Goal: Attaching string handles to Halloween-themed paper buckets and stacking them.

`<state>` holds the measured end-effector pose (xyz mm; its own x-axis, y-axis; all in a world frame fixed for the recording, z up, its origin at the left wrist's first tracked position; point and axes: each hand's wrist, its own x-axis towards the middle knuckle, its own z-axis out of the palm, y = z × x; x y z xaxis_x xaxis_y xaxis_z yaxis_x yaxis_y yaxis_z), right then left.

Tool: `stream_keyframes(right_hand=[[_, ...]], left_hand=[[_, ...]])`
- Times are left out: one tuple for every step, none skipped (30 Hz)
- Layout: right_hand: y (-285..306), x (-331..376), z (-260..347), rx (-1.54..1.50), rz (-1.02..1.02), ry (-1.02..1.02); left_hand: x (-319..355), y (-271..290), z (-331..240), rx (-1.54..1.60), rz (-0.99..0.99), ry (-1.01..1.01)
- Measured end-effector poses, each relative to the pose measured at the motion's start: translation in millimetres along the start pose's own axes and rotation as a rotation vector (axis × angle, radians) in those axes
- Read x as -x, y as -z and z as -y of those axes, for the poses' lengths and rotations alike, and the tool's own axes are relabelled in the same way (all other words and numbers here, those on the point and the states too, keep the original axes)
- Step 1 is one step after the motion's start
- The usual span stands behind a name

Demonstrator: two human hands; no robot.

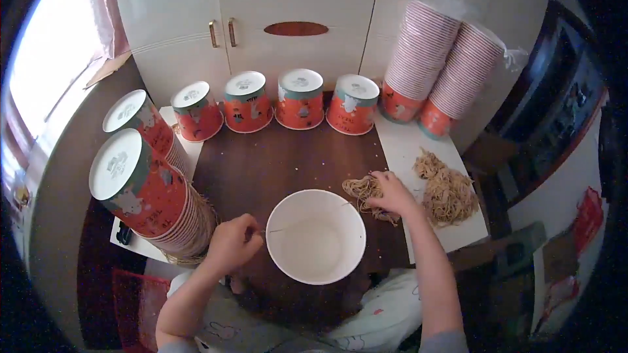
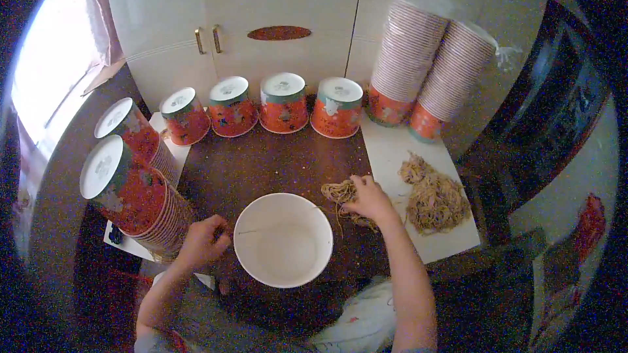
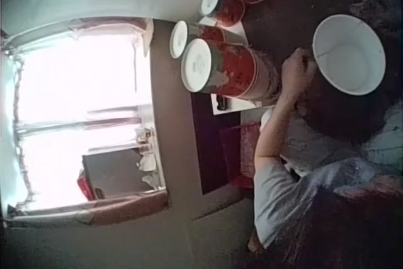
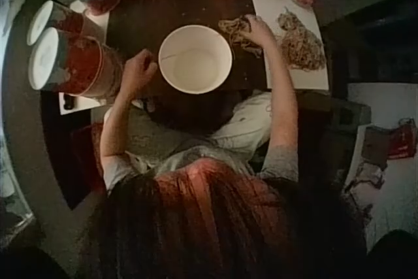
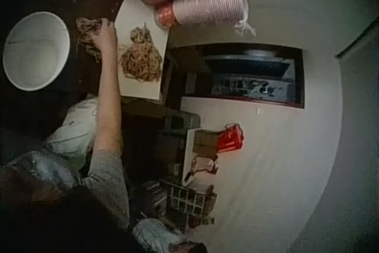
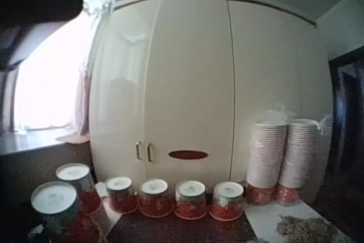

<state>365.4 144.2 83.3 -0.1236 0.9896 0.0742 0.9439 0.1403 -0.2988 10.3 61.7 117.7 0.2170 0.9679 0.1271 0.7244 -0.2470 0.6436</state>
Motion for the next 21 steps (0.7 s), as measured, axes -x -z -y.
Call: stream_keyframes(right_hand=[[-4.5,4.3,4.5,-0.041,0.018,0.036],[-6.5,4.4,2.7,-0.040,0.017,0.034],[-10.7,2.4,-1.6,-0.053,0.111,0.005],[-14.6,0.0,-6.5,-0.066,0.204,-0.024],[-17.6,-5.8,-13.2,-0.068,0.204,-0.019],[-15.3,-10.5,-23.6,0.098,0.128,-0.114],[-12.2,-11.7,-33.7,0.265,0.050,-0.209],[-10.2,-11.2,-37.8,0.250,-0.111,-0.164],[-1.5,-8.8,-29.5,0.236,-0.271,-0.118],[4.2,-3.0,-16.9,0.236,-0.392,-0.094],[9.5,-0.5,-5.7,0.238,-0.392,-0.088],[9.8,-1.5,2.5,0.097,-0.383,-0.040],[11.2,-1.8,11.7,-0.044,-0.372,0.007],[18.4,-0.4,25.9,-0.137,-0.379,0.125],[29.3,5.0,55.3,-0.272,-0.305,0.141],[36.1,9.2,86.8,-0.415,-0.222,0.163],[46.6,20.4,105.5,-0.483,-0.081,0.178],[49.6,30.1,117.8,-0.556,0.062,0.191],[50.1,37.3,127.3,-0.564,0.248,0.224],[47.9,43.5,132.9,-0.567,0.431,0.251],[43.4,49.0,138.8,-0.585,0.496,0.273]], left_hand=[[0.3,0.8,0.3,-0.002,-0.002,0.002],[0.0,1.2,0.7,-0.003,-0.008,0.006],[-0.1,1.5,1.4,-0.005,-0.014,0.010],[-0.2,1.6,2.7,-0.003,-0.014,0.010],[0.1,2.8,4.4,-0.023,-0.025,0.002],[0.0,2.7,4.8,-0.037,-0.033,-0.010],[0.2,3.7,2.9,-0.032,-0.035,-0.011],[1.5,6.7,1.0,-0.032,-0.034,0.000],[2.3,9.1,1.1,-0.030,-0.034,0.010],[2.2,9.4,3.3,-0.027,-0.038,0.018],[1.5,9.3,5.0,-0.012,-0.054,0.009],[0.6,8.8,7.6,0.001,-0.069,0.006],[-1.5,9.9,7.0,0.001,-0.074,0.014],[-4.0,12.4,3.8,0.080,-0.031,0.045],[-4.3,15.6,4.2,0.153,0.007,0.084],[-3.1,16.5,11.2,0.142,-0.008,0.109],[-5.0,15.1,14.2,0.342,0.014,0.079],[-7.0,14.3,16.0,0.536,0.040,0.051],[-6.9,18.7,11.7,0.537,0.036,0.048],[-7.2,23.6,3.7,0.721,0.107,0.083],[-7.2,28.1,-1.3,0.902,0.177,0.118]])
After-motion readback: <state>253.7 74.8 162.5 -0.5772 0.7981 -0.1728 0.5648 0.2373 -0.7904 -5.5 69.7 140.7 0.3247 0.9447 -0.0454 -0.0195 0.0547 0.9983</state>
